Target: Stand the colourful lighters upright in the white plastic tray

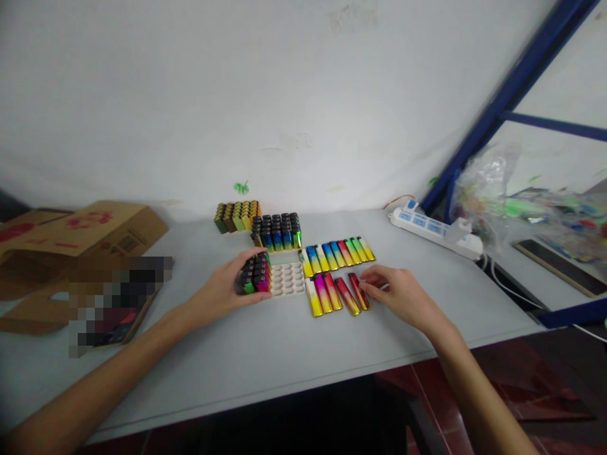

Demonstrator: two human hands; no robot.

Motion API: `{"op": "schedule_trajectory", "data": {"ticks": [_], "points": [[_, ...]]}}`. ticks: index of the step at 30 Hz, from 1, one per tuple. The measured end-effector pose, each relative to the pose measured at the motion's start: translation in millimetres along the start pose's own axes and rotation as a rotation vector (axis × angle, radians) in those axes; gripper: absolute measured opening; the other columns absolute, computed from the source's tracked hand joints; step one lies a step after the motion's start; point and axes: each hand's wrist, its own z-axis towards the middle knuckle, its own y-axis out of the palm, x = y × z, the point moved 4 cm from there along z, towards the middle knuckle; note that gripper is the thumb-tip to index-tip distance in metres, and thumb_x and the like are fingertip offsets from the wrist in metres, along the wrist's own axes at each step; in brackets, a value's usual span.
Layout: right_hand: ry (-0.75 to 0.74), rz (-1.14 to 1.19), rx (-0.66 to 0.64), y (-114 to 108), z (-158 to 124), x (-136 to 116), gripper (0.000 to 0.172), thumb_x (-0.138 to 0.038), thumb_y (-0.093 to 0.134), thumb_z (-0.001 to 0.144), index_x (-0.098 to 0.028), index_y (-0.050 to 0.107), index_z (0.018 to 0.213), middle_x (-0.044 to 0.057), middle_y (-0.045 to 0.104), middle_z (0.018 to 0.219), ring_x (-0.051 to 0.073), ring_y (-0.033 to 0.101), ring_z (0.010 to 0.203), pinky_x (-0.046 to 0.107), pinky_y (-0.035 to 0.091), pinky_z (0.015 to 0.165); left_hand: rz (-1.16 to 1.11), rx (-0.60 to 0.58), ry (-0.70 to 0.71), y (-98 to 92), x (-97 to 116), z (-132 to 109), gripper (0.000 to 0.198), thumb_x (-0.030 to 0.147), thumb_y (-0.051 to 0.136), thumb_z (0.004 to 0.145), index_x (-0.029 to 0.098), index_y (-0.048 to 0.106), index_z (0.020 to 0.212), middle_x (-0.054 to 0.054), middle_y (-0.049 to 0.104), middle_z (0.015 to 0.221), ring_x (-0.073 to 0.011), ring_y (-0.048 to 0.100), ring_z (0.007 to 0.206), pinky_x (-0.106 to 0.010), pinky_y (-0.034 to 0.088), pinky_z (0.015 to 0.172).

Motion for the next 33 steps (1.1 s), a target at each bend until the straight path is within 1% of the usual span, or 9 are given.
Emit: {"op": "schedule_trajectory", "data": {"ticks": [4,7,10,13,15,19,24,28,33], "points": [[-0.019,-0.035,0.063,-1,-4,0,0.034,-0.051,0.067,0.094,-0.02,0.078,0.104,0.01,0.082,0.096,0.026,0.078,0.083,0.039,0.065,0.075,0.002,-0.006,-0.007,-0.6,1,0,0.082,0.057,0.077,0.087,0.026,0.04,0.154,-0.011,0.062,0.148,-0.0312,0.064,0.131,-0.047,0.05,0.116],[-0.123,-0.054,0.116,-4,-16,-6,0.037,-0.053,0.067,0.096,-0.022,0.078,0.112,0.012,0.08,0.111,0.026,0.078,0.088,0.039,0.067,0.076,-0.001,-0.01,-0.011,-0.9,1,0,0.082,0.057,0.077,0.087,0.027,0.041,0.154,-0.011,0.063,0.148,-0.0312,0.065,0.131,-0.046,0.05,0.116],[-0.307,-0.105,0.068,-1,-31,-17,0.041,-0.051,0.071,0.095,-0.028,0.074,0.128,0.012,0.069,0.138,0.029,0.075,0.109,0.04,0.068,0.086,0.0,-0.005,-0.009,-0.5,1,-1,0.082,0.056,0.077,0.087,0.027,0.04,0.154,-0.011,0.062,0.148,-0.0308,0.064,0.131,-0.046,0.05,0.117],[-0.396,-0.192,0.071,8,-43,-21,0.048,-0.047,0.075,0.094,-0.033,0.069,0.139,0.012,0.061,0.148,0.031,0.07,0.122,0.045,0.064,0.103,-0.002,0.0,-0.014,0.3,0,0,0.082,0.057,0.077,0.087,0.028,0.04,0.154,-0.01,0.062,0.148,-0.0308,0.064,0.132,-0.046,0.049,0.117],[-0.41,-0.221,0.112,14,-46,-21,0.048,-0.045,0.075,0.094,-0.033,0.068,0.14,0.012,0.06,0.146,0.032,0.07,0.123,0.048,0.06,0.109,-0.002,0.001,-0.012,0.5,-1,0,0.083,0.057,0.077,0.087,0.028,0.041,0.154,-0.01,0.062,0.148,-0.0311,0.064,0.132,-0.047,0.049,0.117],[-0.446,-0.228,0.15,25,-42,-18,0.038,-0.038,0.074,0.096,-0.03,0.073,0.133,0.012,0.064,0.137,0.03,0.072,0.118,0.046,0.062,0.107,0.0,-0.001,-0.004,-0.3,0,0,0.082,0.057,0.077,0.087,0.027,0.04,0.154,-0.011,0.061,0.149,-0.0309,0.064,0.132,-0.046,0.049,0.118],[-0.508,-0.211,0.184,25,-31,-9,0.034,-0.036,0.073,0.097,-0.027,0.076,0.13,0.013,0.07,0.128,0.029,0.074,0.117,0.048,0.061,0.107,-0.001,0.004,-0.002,-0.9,0,-1,0.082,0.058,0.077,0.087,0.027,0.041,0.154,-0.01,0.062,0.148,-0.0309,0.064,0.131,-0.046,0.05,0.117],[-0.518,-0.208,0.165,23,-25,-6,0.034,-0.036,0.073,0.096,-0.029,0.077,0.129,0.012,0.073,0.127,0.029,0.074,0.115,0.047,0.063,0.104,-0.006,-0.009,-0.009,0.4,-2,-1,0.083,0.058,0.077,0.087,0.027,0.04,0.154,-0.011,0.062,0.148,-0.0312,0.064,0.132,-0.047,0.049,0.117],[-0.537,-0.192,0.084,19,-22,-11,0.032,-0.033,0.072,0.098,-0.03,0.078,0.129,0.011,0.074,0.127,0.028,0.073,0.117,0.045,0.063,0.105,-0.016,-0.008,-0.005,1.0,-2,-1,0.083,0.057,0.077,0.087,0.027,0.039,0.154,-0.011,0.061,0.15,-0.0308,0.063,0.133,-0.046,0.049,0.118]]}}
